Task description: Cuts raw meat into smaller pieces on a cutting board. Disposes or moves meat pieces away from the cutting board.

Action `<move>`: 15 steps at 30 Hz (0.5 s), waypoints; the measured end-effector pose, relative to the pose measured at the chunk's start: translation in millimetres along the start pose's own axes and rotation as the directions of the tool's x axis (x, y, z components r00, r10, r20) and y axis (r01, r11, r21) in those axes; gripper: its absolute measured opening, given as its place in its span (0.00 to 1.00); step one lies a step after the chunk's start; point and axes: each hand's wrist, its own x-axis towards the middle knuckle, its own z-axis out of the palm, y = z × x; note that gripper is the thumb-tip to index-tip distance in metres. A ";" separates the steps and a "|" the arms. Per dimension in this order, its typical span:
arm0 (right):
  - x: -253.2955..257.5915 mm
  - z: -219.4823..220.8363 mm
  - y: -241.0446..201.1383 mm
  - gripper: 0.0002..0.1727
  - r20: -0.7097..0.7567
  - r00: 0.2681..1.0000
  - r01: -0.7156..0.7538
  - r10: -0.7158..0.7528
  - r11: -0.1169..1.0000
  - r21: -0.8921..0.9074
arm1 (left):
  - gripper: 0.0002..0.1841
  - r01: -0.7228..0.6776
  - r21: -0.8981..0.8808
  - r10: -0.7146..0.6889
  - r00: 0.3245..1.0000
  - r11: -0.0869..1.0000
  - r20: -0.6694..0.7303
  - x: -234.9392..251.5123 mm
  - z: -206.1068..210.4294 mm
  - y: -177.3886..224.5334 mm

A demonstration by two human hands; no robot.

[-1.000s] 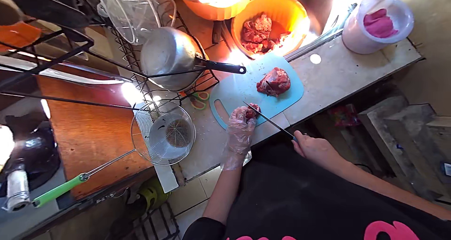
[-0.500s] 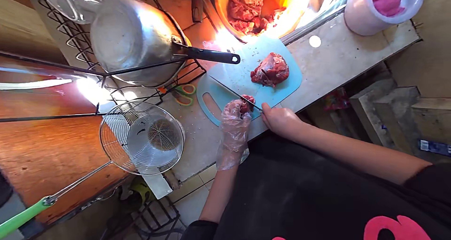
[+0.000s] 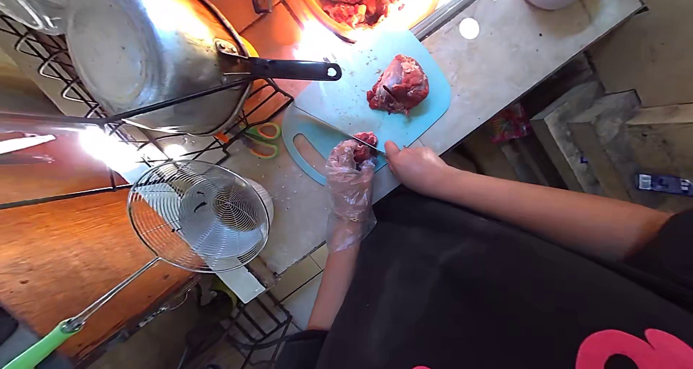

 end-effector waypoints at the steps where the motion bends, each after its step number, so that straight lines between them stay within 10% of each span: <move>1: -9.4 3.2 6.8 0.17 0.003 1.000 -0.002 0.002 1.000 0.008 | 0.16 0.086 0.029 -0.087 0.996 0.996 0.014 2.7 -6.0 20.9; 4: -38.3 17.6 32.4 0.16 0.017 1.000 -0.017 0.016 1.000 0.017 | 0.19 0.473 0.225 -0.523 0.777 0.852 0.351 34.2 -51.5 116.1; 7: -28.5 18.0 27.9 0.15 0.007 1.000 0.010 -0.010 1.000 0.003 | 0.16 0.082 0.046 -0.084 0.996 0.996 0.038 -1.6 -6.5 20.3; 15: -16.3 8.9 14.9 0.16 -0.017 1.000 0.019 -0.018 0.998 0.056 | 0.20 0.008 0.045 -0.009 1.000 0.999 0.018 -8.6 0.4 -2.7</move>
